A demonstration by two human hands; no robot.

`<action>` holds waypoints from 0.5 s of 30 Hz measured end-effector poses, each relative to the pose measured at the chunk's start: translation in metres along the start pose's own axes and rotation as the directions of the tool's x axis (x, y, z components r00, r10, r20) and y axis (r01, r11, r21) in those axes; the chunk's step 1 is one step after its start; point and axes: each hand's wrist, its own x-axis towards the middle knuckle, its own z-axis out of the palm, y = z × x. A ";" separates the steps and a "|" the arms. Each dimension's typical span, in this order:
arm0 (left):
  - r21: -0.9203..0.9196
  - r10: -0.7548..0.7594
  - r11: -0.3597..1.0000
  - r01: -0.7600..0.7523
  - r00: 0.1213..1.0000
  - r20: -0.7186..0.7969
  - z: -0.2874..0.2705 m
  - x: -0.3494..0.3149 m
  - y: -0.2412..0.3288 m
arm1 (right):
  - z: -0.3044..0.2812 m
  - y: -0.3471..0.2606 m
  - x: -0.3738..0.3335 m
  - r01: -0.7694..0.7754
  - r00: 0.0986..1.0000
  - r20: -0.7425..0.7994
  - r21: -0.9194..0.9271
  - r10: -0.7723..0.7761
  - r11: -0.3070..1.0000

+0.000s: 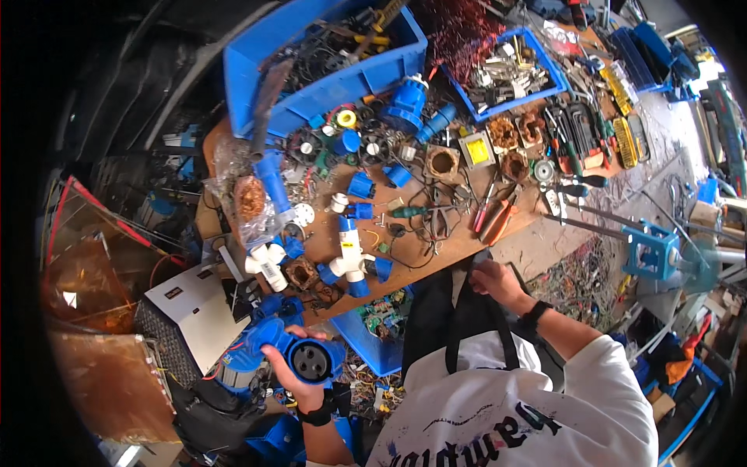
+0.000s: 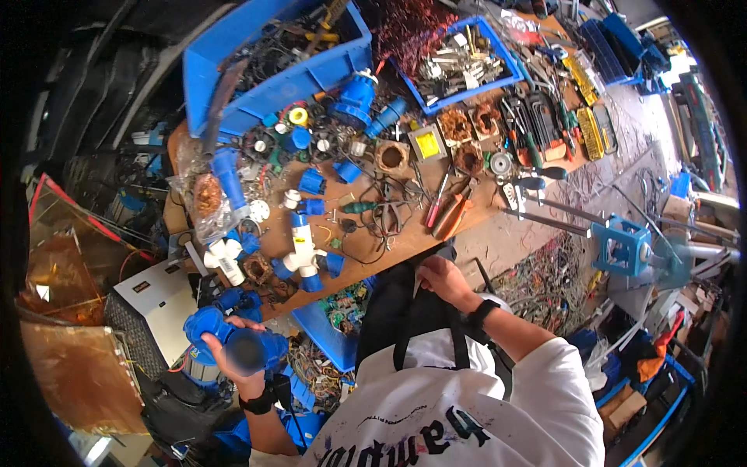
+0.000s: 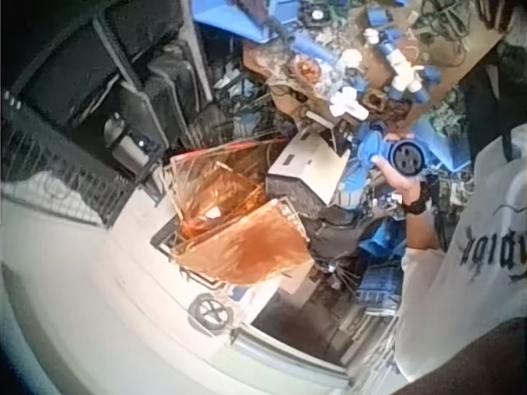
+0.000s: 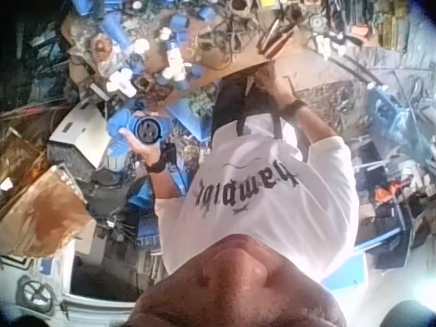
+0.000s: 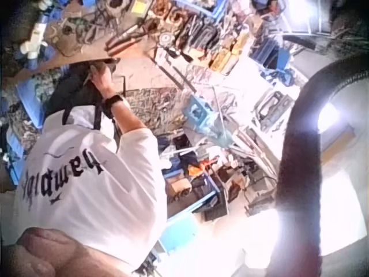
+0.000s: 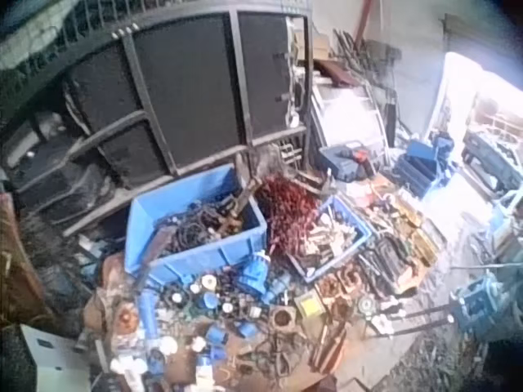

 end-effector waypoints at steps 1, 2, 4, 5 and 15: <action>0.022 0.001 1.000 0.000 1.000 -0.013 -0.004 0.001 -0.007 | 0.004 0.014 0.013 0.043 0.997 -0.058 -0.070 -0.048 0.997; -0.005 -0.047 0.999 0.047 0.998 -0.039 -0.007 0.001 -0.012 | 0.010 0.010 0.022 0.154 0.981 -0.089 -0.185 -0.172 0.971; 0.116 -0.046 0.991 0.062 0.989 -0.143 -0.004 0.001 -0.018 | 0.022 -0.001 0.039 0.344 0.904 -0.098 -0.414 -0.417 0.843; 0.132 -0.054 0.988 0.076 0.985 -0.162 -0.010 0.001 -0.024 | 0.029 -0.009 0.052 0.371 0.900 -0.059 -0.413 -0.431 0.832; 0.132 -0.075 0.985 0.113 0.962 -0.264 -0.063 -0.016 -0.051 | 0.075 -0.067 0.147 0.541 0.761 0.074 -0.620 -0.644 0.568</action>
